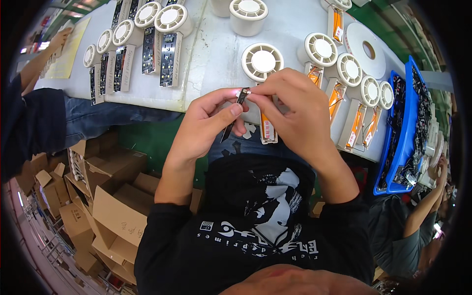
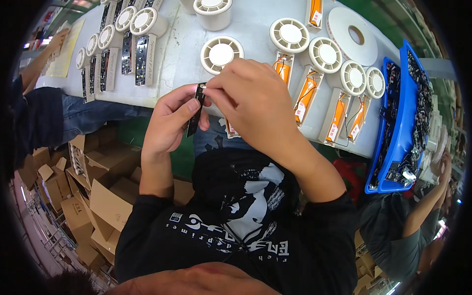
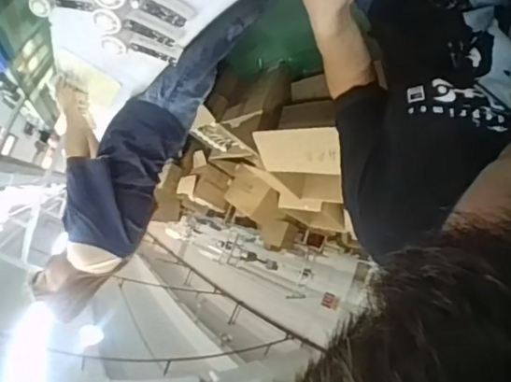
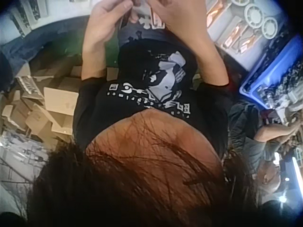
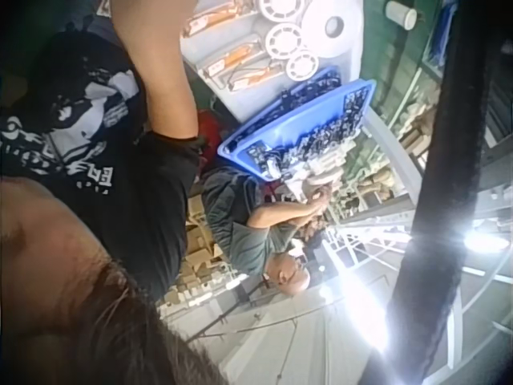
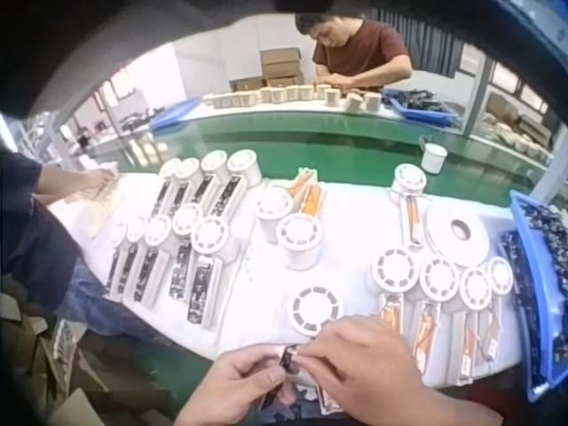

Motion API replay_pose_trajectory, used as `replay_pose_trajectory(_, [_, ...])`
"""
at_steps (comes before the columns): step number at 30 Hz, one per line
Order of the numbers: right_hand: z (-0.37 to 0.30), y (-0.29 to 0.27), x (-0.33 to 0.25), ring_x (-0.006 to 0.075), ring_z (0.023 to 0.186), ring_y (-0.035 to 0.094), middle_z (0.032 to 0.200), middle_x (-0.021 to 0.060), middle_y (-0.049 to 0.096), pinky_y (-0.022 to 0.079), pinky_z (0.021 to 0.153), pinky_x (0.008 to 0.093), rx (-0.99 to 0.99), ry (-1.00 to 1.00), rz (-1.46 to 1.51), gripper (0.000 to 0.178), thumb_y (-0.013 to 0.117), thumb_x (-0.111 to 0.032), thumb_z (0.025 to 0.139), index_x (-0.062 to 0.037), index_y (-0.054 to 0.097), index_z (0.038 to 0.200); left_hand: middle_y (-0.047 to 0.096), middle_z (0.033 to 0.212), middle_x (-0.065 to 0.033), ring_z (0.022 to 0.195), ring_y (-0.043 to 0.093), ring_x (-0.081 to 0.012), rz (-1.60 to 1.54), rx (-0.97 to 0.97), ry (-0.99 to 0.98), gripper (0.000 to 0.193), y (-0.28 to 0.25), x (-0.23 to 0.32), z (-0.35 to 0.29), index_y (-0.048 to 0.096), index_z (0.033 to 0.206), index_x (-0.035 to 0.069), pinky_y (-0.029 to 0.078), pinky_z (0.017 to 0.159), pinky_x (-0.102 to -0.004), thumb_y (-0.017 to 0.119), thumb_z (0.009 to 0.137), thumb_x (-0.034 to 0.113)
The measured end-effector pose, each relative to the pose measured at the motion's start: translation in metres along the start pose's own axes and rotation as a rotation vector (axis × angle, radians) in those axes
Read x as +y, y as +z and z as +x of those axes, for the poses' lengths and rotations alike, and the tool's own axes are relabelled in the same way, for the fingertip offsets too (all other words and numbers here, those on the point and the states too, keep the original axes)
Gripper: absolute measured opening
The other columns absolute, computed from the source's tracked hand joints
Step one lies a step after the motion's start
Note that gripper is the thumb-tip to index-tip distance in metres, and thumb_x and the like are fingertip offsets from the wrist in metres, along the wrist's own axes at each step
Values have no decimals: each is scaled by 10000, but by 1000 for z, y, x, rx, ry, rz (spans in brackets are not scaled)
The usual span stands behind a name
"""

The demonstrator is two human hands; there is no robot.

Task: The person peels adhesive strips from a roll and applies them to batteries inside fan housings. They then pick up a circuit board, connect its wires to a battery, and press the board into the fan handle.

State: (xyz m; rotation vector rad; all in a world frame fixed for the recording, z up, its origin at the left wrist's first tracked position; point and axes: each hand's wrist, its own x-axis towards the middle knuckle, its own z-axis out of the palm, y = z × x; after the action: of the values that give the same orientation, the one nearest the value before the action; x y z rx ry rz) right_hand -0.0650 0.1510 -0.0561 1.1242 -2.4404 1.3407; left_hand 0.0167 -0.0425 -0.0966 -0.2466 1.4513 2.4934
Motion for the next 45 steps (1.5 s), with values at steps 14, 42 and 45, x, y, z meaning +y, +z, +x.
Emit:
replay_pose_trajectory(14, [3,2,5,199,700,584,824,19,640,392,666,336,-16,-247,-241,206,812,-56,756,-97,712,931,676,1006,-86,734,658,-138,28,62,58,354,3,0,0,637,1276,-44,534,632,-255,717,937,17])
replay_pose_trajectory(42, [6,-22,8,222,777,621,854,18,609,471,686,362,-254,-210,-282,233,777,-100,766,-94,726,993,669,1040,-116,749,641,-141,182,-152,-177,416,-8,8,11,615,1321,-6,533,642,-264,717,919,13])
replay_pose_trajectory(45, [1,-29,-15,230,742,625,842,30,617,484,676,363,-190,-207,-275,215,771,-103,795,-82,716,1002,659,1088,-111,801,645,-138,279,-73,-142,509,7,21,-9,572,1377,6,535,672,-264,734,895,17])
